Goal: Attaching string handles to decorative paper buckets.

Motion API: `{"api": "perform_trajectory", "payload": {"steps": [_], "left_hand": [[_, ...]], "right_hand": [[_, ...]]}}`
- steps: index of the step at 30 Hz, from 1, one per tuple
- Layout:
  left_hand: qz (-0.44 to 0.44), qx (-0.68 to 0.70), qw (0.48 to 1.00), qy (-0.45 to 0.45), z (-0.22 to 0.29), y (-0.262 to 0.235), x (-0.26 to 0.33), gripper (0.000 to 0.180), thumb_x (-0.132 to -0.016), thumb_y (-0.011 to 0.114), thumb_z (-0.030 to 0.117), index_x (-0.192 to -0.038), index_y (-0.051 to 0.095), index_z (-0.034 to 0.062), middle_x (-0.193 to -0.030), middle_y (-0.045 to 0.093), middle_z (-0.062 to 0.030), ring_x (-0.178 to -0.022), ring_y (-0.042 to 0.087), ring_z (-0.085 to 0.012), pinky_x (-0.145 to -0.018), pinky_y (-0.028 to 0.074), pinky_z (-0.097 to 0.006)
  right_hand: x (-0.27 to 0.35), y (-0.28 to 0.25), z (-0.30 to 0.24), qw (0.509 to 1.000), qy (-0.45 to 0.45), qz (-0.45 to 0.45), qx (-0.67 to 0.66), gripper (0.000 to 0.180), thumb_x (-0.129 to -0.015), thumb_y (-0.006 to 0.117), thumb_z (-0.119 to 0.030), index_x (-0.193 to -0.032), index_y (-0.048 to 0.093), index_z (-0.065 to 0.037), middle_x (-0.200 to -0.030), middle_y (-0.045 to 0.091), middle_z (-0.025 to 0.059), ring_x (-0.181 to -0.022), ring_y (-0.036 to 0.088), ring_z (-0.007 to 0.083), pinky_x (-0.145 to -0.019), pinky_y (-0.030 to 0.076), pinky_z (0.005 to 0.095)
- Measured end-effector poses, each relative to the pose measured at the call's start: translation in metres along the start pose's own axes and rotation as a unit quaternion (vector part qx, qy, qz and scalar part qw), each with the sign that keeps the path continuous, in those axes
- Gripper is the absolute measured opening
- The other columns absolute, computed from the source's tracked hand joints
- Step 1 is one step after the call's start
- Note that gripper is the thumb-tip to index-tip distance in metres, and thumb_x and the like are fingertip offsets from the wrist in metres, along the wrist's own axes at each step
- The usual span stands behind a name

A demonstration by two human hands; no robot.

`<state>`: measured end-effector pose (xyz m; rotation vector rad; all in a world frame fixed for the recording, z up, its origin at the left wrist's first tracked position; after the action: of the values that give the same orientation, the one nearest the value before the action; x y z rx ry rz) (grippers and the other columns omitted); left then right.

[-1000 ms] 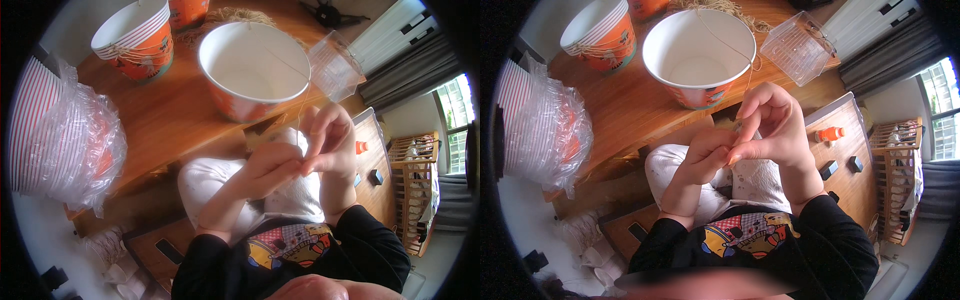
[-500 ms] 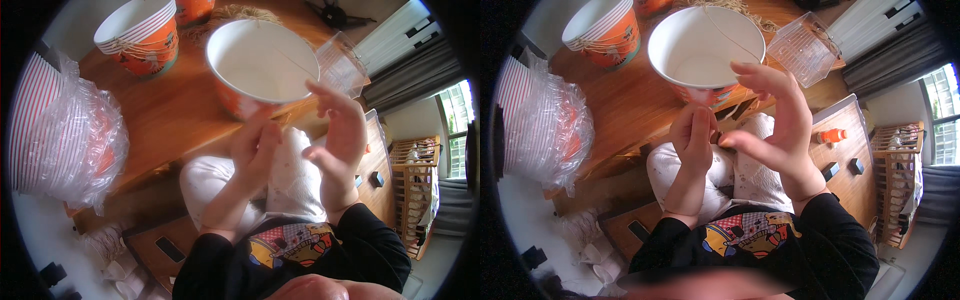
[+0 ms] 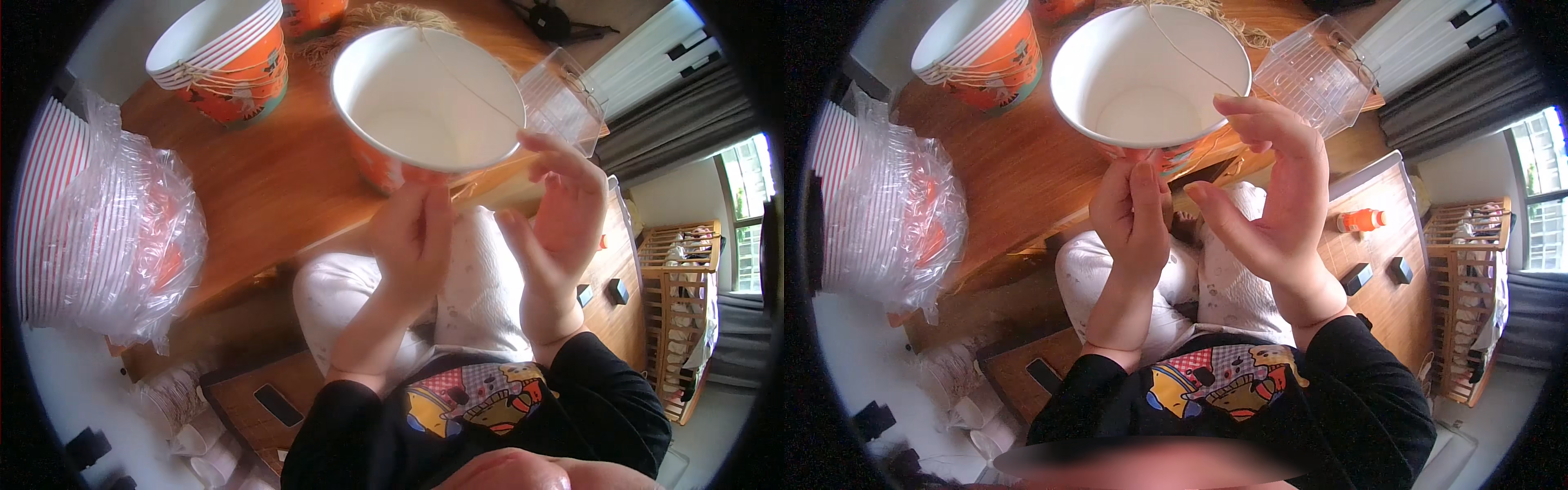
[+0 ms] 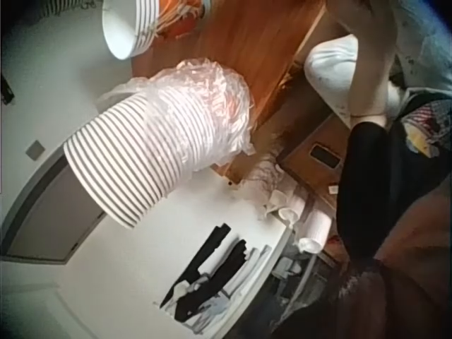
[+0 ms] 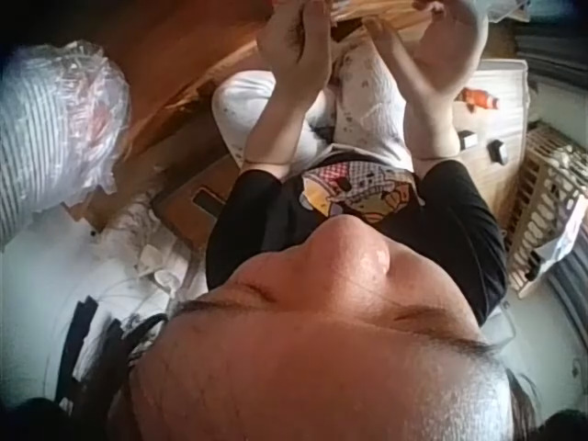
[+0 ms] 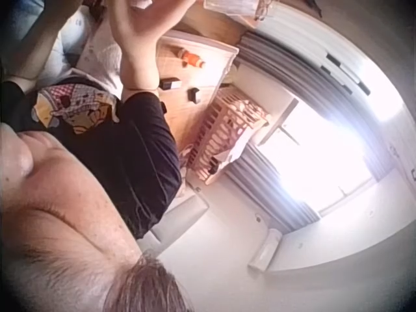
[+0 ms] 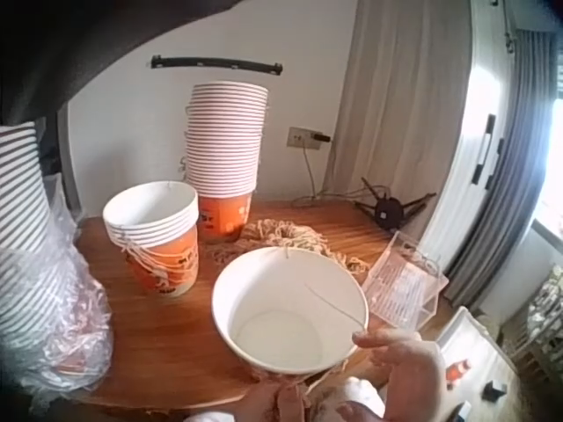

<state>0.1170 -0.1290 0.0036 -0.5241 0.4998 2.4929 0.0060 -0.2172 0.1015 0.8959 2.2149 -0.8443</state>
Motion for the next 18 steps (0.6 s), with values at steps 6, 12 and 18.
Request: {"api": "perform_trajectory", "payload": {"steps": [6,12,18], "left_hand": [[0.016,0.027,0.999,-0.030,-0.002,0.001,0.001,0.026,-0.100,0.047,0.018,-0.080,0.051,0.0029,-0.057,0.047,0.0037,-0.047,0.037,-0.0003,-0.043,0.027,-0.019],[0.009,-0.032,0.999,-0.025,-0.005,-0.002,0.002,0.018,-0.095,0.053,0.012,-0.082,0.057,0.0011,-0.061,0.052,-0.0030,-0.050,0.045,-0.0087,-0.047,0.033,-0.023],[0.013,-0.060,0.998,-0.030,-0.005,-0.002,0.000,0.010,-0.088,0.061,0.008,-0.083,0.064,0.0001,-0.064,0.058,-0.0098,-0.052,0.053,-0.0179,-0.049,0.040,-0.029]], "right_hand": [[0.001,0.002,-0.002,1.000,-0.004,0.002,-0.022,0.056,-0.073,0.073,0.001,-0.120,0.043,-0.001,-0.125,0.055,0.0196,-0.111,0.054,0.0212,-0.094,0.039,0.0327],[-0.001,0.007,-0.005,1.000,0.004,0.001,-0.022,0.053,-0.073,0.069,0.007,-0.119,0.042,0.001,-0.123,0.056,0.0228,-0.115,0.056,0.0284,-0.101,0.040,0.0371],[-0.020,0.020,-0.019,0.984,-0.084,-0.032,0.153,0.038,-0.066,0.057,0.005,-0.103,0.061,-0.006,-0.096,0.069,0.0014,-0.087,0.064,0.0176,-0.082,0.040,0.0316]]}}
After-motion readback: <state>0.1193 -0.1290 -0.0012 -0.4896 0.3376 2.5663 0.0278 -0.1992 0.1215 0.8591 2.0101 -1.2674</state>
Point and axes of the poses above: each hand's wrist, its own x-axis away from the middle knuckle, its own y-axis out of the palm, z = x × y, the point moved 9 cm from there along -x, towards the middle knuckle
